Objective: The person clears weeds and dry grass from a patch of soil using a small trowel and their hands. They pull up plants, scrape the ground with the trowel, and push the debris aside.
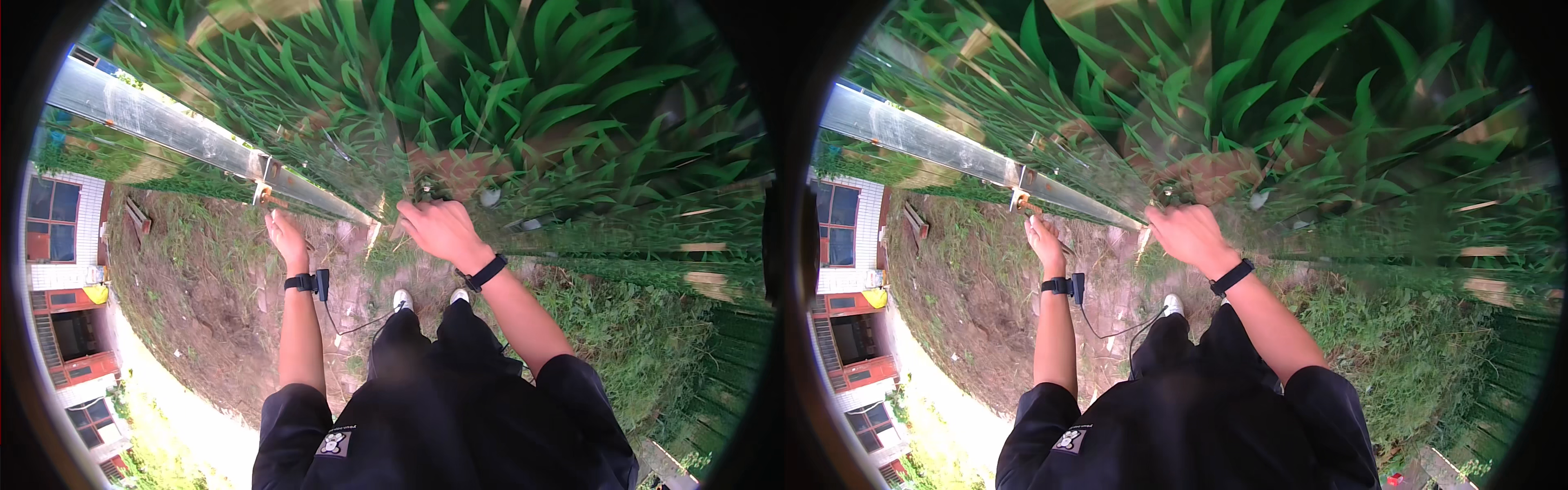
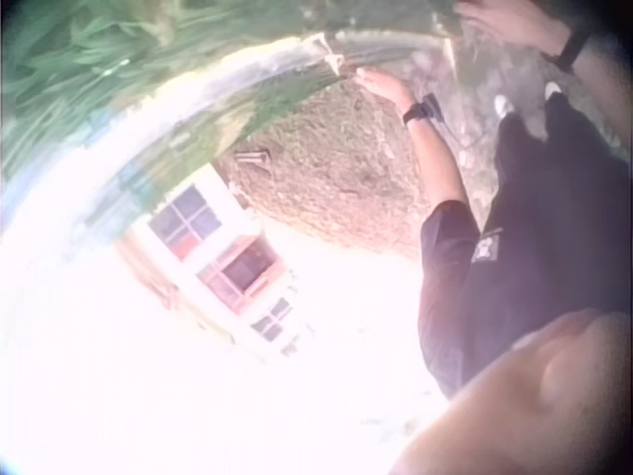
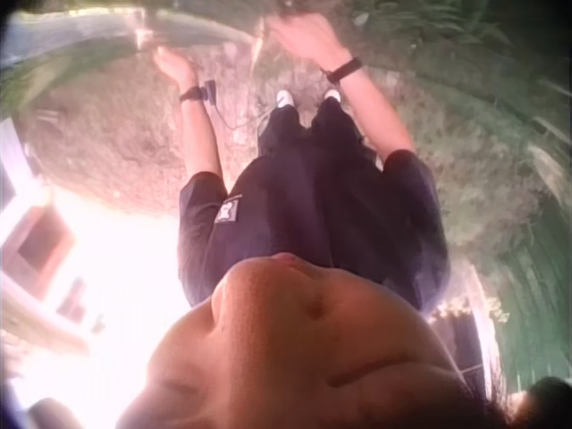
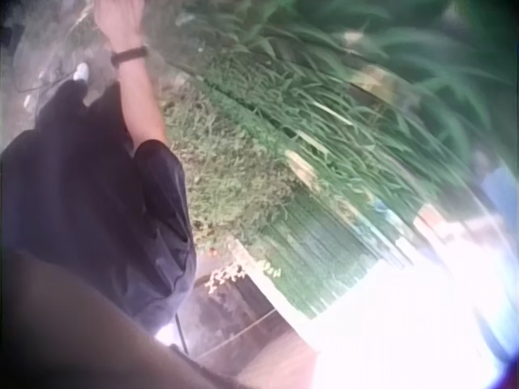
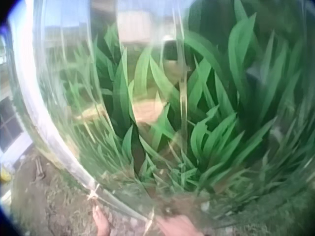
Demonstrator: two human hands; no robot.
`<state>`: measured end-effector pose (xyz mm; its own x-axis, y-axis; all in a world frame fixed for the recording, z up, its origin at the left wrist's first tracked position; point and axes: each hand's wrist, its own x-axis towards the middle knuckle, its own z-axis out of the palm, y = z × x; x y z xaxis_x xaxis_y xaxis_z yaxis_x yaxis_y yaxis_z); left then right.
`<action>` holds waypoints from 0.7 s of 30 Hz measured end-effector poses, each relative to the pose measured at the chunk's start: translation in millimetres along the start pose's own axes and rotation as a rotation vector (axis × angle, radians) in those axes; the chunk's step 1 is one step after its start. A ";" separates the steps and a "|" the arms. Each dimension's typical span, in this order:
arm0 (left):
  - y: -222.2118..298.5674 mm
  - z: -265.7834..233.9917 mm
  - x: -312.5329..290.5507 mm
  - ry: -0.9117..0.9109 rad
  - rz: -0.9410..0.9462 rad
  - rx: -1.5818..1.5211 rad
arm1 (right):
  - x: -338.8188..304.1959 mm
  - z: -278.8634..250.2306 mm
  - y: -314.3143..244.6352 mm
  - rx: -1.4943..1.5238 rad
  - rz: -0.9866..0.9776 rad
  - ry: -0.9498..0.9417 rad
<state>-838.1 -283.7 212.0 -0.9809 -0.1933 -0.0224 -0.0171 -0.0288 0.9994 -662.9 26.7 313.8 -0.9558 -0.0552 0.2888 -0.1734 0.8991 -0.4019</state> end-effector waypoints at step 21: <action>51.2 -28.1 30.8 -0.099 0.240 0.907 | -20.9 -1.4 2.6 -0.026 -0.047 -0.182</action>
<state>-863.8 -318.7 261.8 -0.9891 -0.0096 0.1472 0.0841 0.7831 0.6161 -643.0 30.7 307.9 -0.9744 -0.1730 0.1435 -0.2149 0.9045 -0.3683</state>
